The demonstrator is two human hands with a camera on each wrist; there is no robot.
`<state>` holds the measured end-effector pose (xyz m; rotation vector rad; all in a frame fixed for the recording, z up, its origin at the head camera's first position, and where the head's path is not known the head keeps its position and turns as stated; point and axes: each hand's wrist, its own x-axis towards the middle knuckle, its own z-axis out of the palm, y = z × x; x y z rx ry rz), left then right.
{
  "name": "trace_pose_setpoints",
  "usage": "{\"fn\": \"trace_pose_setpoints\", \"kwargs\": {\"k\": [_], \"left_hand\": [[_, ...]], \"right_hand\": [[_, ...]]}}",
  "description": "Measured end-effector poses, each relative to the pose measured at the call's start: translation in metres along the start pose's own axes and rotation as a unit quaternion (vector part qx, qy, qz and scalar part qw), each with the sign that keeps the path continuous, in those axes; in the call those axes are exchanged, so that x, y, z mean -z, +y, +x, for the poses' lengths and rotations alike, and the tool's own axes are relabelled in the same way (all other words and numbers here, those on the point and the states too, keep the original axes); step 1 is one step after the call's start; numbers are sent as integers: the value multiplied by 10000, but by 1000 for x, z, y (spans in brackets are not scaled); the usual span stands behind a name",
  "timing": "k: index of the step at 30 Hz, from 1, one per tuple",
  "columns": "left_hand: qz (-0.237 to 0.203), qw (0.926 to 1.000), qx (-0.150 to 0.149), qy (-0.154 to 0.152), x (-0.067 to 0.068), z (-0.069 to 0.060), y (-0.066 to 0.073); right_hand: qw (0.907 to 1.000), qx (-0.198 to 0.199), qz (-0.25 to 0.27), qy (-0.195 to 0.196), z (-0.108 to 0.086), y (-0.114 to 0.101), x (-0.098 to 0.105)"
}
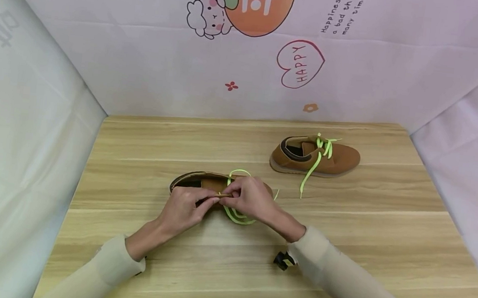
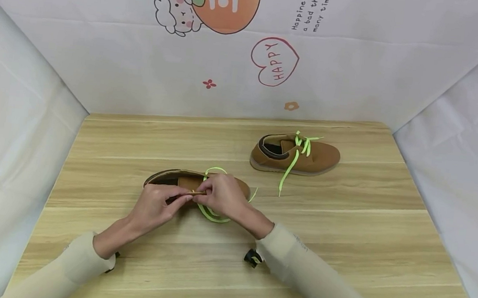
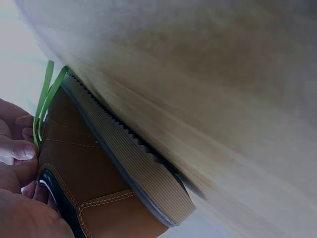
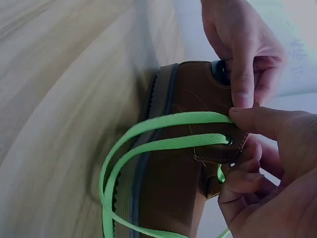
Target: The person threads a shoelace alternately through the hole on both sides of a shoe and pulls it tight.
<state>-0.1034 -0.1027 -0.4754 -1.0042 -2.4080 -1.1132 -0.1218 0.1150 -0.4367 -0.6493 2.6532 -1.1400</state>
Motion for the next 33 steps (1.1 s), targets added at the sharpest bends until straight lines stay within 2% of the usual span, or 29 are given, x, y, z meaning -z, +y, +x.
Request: {"fn": "trace_pose_setpoints", "kwargs": {"k": [3,8,11,14,17,21,23,26,28,30,33], "left_hand": [[41,10000,-27,-5,1,0,0],[88,9999,-63,-37,1,1,1],[66,9999,-63,-59,0,1,1],[13,10000,-60,-57,1,1,0],[-33,10000,-58,-61,1,1,-1],[-86,9999,-65,-93,2,1,-1],[-106,9999,-94,-94,2,1,-2],[-123,9998,-145,-93,2,1,-2],[-118,9997,-174,-85,1,1,-3],[-104,9998,-177,-77,1,1,-3],[-76,9998,-177,-54,1,0,-3]], "right_hand": [[9991,-256,245,-243,3,0,1],[9957,-547,623,-417,5,3,3],[9910,-695,967,-605,6,7,5],[9797,-877,1581,-871,8,11,8],[9609,-1238,2213,-1114,12,15,10],[9463,-1617,2457,-1340,19,16,11],[9488,-1567,2356,-1401,22,16,12],[9613,-1293,2018,-1358,25,14,13],[9737,-954,1706,-1172,27,9,16],[9808,-668,1584,-923,29,1,21],[9841,-310,1659,-555,37,-11,33]]}}
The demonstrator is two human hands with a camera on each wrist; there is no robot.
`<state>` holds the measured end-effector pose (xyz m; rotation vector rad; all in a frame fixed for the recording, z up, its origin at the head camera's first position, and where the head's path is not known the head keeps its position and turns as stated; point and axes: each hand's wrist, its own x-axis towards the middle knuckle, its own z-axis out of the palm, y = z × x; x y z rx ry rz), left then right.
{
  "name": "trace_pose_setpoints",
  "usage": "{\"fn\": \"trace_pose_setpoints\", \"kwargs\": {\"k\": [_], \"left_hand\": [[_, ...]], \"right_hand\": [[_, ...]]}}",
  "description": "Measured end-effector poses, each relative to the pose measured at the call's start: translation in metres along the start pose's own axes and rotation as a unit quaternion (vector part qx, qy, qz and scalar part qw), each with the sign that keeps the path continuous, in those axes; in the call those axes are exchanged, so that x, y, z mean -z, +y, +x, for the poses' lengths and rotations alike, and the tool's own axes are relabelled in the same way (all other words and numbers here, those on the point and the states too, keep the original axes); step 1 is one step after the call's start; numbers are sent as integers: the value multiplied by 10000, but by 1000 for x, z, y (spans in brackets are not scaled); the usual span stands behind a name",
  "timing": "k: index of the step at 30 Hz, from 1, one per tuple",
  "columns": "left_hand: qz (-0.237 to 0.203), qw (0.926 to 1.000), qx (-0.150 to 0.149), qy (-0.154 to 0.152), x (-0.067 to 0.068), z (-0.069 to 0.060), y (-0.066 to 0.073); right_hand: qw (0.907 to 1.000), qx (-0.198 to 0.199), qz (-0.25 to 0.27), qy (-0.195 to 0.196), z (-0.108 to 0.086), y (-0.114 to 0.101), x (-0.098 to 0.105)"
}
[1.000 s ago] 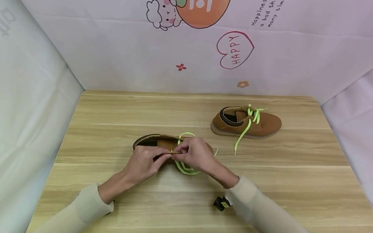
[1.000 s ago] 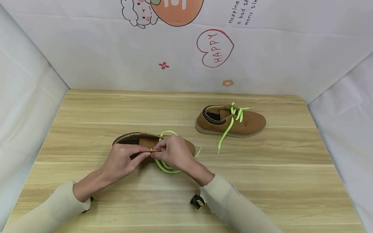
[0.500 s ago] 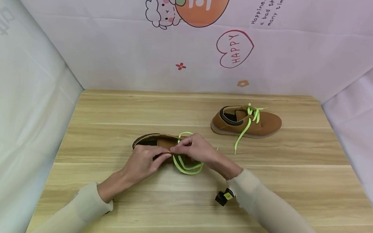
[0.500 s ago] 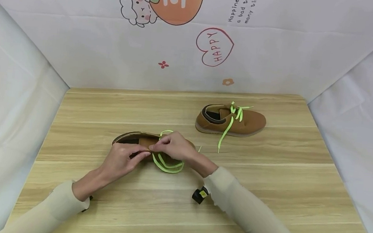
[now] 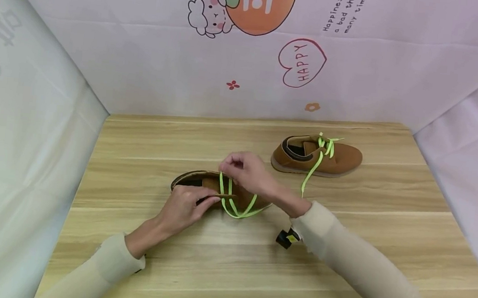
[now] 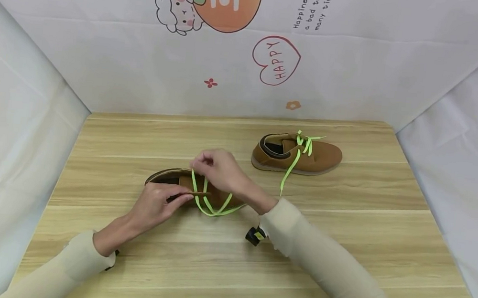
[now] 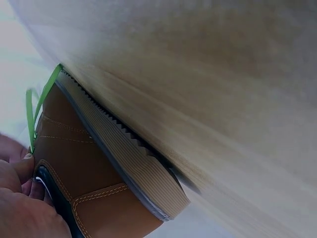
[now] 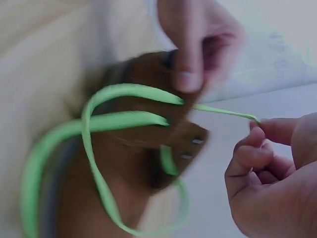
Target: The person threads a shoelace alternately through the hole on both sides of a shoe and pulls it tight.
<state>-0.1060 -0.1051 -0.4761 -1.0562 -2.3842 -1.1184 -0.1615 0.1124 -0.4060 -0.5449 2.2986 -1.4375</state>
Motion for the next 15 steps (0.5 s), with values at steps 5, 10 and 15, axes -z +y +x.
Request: {"fn": "trace_pose_setpoints", "kwargs": {"k": [5,10,15], "left_hand": [[17,10000,-19,13,-1,-1,-1],[1,10000,20,6,-1,-1,-1],[-23,10000,30,25,-1,0,-1]], "right_hand": [[9983,114,572,-19,11,-22,14],[9957,144,894,-196,21,-33,21],[9911,-56,1318,-171,33,-45,27]]}}
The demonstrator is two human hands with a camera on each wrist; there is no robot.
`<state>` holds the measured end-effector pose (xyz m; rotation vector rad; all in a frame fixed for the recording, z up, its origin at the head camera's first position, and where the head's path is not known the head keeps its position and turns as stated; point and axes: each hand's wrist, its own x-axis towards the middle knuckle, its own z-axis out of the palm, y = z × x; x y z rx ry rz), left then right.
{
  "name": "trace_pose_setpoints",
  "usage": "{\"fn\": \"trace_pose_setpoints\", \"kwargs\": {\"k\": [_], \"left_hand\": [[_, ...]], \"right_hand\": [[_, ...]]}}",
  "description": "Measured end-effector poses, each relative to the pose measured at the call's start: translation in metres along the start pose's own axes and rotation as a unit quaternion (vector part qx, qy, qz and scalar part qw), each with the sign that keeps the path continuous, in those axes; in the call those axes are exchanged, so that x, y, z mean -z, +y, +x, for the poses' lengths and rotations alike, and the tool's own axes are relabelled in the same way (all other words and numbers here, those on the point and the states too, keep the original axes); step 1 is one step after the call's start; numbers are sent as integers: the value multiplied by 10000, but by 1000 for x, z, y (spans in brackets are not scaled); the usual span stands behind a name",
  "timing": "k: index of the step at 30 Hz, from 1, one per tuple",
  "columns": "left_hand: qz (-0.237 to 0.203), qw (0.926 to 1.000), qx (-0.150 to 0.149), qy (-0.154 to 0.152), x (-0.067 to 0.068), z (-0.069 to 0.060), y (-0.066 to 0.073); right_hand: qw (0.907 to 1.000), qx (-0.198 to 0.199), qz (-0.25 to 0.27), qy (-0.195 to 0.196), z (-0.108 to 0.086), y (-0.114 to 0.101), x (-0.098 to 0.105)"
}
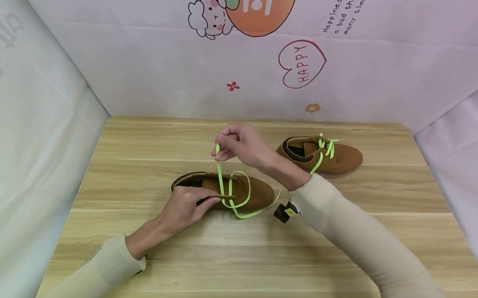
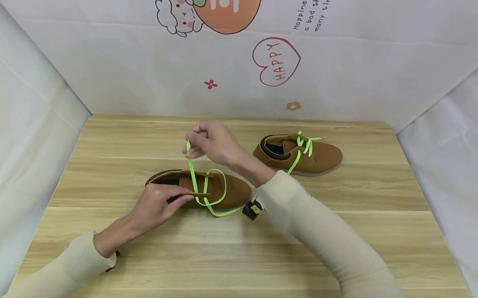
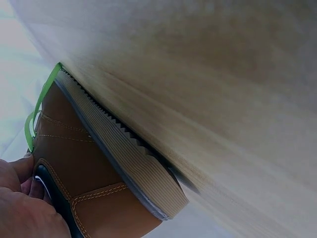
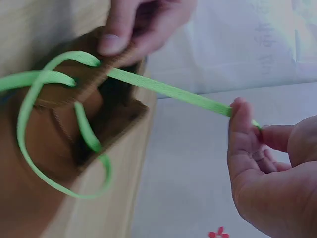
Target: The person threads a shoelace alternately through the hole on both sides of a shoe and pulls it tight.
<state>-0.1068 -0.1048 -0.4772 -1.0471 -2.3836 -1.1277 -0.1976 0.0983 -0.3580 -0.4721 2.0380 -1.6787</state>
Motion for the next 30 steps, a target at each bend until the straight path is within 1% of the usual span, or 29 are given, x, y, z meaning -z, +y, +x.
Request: {"fn": "trace_pose_setpoints", "kwargs": {"k": [2,5,9,14,16,20,26,28,30], "left_hand": [[14,10000,-13,10,0,0,0],[38,10000,-28,29,0,0,0],[65,10000,-17,40,-1,0,-1],[92,10000,26,0,0,-1,1],[86,10000,27,3,0,-1,1],[49,10000,-2,31,0,-1,0],[11,10000,-7,18,0,-1,-1],[3,10000,-6,15,0,-1,-1],[0,10000,-5,6,0,0,-1]], "right_hand": [[9998,-128,151,26,3,-6,2],[9993,-239,285,-34,7,-14,4],[9994,-215,275,-77,10,-20,6],[9995,-105,245,151,17,-22,6],[9996,-35,121,248,21,-23,7],[9985,174,-374,350,30,-26,8],[9918,396,-1136,424,42,-38,6],[9899,484,-1250,472,46,-44,4],[9891,566,-1252,526,50,-48,2]]}}
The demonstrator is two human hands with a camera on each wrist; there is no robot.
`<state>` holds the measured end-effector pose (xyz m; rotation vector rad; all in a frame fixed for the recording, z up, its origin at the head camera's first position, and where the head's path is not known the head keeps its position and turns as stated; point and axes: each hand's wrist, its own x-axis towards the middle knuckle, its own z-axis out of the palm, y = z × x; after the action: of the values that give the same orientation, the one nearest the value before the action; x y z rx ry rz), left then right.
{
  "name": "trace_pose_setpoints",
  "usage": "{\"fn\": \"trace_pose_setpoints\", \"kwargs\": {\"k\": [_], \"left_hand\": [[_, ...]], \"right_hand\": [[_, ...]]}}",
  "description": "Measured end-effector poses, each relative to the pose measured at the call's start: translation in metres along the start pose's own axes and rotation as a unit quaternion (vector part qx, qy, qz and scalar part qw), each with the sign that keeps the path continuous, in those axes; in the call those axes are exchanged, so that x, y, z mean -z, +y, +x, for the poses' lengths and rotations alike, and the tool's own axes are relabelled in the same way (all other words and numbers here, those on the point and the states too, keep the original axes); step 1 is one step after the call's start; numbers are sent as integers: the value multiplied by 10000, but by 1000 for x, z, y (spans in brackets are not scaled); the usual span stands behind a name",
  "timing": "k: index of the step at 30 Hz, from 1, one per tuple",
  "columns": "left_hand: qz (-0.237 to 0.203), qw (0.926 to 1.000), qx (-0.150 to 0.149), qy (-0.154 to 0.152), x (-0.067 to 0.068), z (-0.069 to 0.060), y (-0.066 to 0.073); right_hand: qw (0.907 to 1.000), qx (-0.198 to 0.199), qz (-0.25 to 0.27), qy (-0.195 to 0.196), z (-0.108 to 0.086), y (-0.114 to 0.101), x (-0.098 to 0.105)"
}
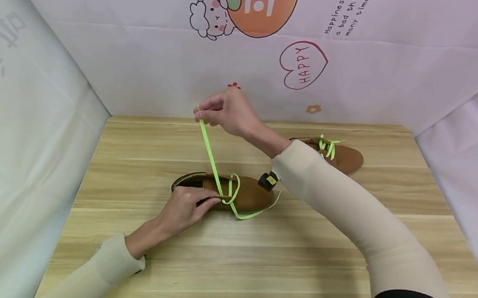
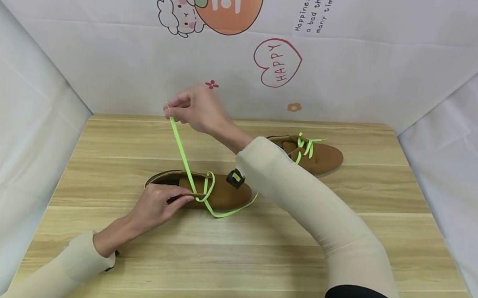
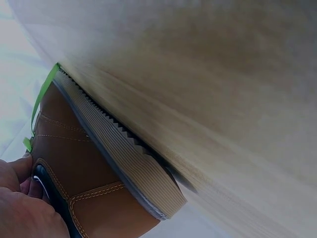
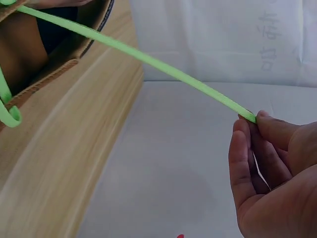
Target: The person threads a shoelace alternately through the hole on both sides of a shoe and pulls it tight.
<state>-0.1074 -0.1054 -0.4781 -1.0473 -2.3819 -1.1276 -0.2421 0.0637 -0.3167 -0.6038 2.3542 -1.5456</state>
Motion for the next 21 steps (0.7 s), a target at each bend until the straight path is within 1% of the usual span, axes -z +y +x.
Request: {"fn": "trace_pose_setpoints", "kwargs": {"k": [2,5,6,10,14,18,21], "left_hand": [[5,10000,1,-3,0,0,0],[19,10000,6,-22,0,0,0],[25,10000,5,-24,0,0,0],[67,10000,-20,-19,0,0,-1],[51,10000,-47,-18,1,0,0],[20,10000,-68,-18,1,0,-1],[28,9999,-99,-1,0,0,-3]], "right_hand": [[9999,14,95,45,5,-5,-2],[9996,-91,258,81,12,-11,-4],[9995,-162,259,71,14,-13,-5],[9994,-238,265,-19,25,-19,-8],[9992,-351,174,-93,38,-25,-12],[9990,-449,-19,-66,52,-28,-19],[9989,-428,-192,-82,63,-28,-26]]}}
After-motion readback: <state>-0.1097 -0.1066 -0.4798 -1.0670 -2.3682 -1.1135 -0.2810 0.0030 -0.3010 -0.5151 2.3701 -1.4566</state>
